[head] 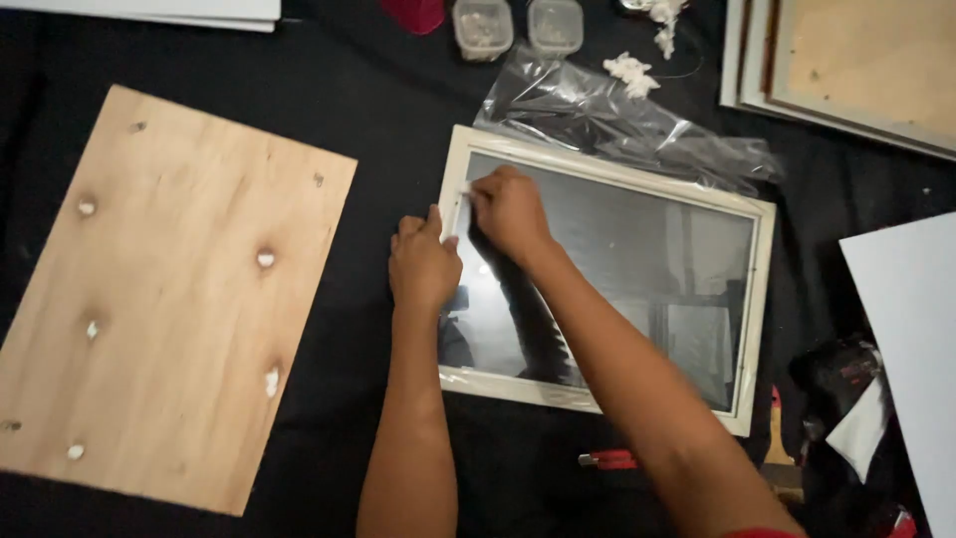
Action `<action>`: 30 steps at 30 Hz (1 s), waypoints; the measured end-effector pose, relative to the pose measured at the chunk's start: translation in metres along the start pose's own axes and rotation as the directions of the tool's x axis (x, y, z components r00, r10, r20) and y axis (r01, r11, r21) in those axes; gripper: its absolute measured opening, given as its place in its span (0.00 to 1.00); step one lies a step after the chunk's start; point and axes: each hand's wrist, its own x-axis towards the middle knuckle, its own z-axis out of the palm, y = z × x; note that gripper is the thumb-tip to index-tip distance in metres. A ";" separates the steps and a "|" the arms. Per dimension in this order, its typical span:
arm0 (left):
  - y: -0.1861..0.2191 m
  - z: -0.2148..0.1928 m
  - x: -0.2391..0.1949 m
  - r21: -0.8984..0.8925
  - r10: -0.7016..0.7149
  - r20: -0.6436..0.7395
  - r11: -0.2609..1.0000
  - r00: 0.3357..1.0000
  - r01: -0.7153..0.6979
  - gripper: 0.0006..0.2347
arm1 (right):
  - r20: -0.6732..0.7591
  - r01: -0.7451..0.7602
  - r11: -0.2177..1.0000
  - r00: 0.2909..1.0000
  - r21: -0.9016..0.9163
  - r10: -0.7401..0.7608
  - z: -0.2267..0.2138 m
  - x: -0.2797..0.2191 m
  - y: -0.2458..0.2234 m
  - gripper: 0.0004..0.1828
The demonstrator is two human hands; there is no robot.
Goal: Cleaning the glass of a picture frame and assembling it with a white sheet and wooden backing.
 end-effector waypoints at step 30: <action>0.012 -0.016 -0.019 -0.006 0.050 -0.014 0.999 0.999 -0.050 0.28 | 0.419 0.023 0.989 0.904 0.148 -0.083 0.012 -0.195 -0.102 0.12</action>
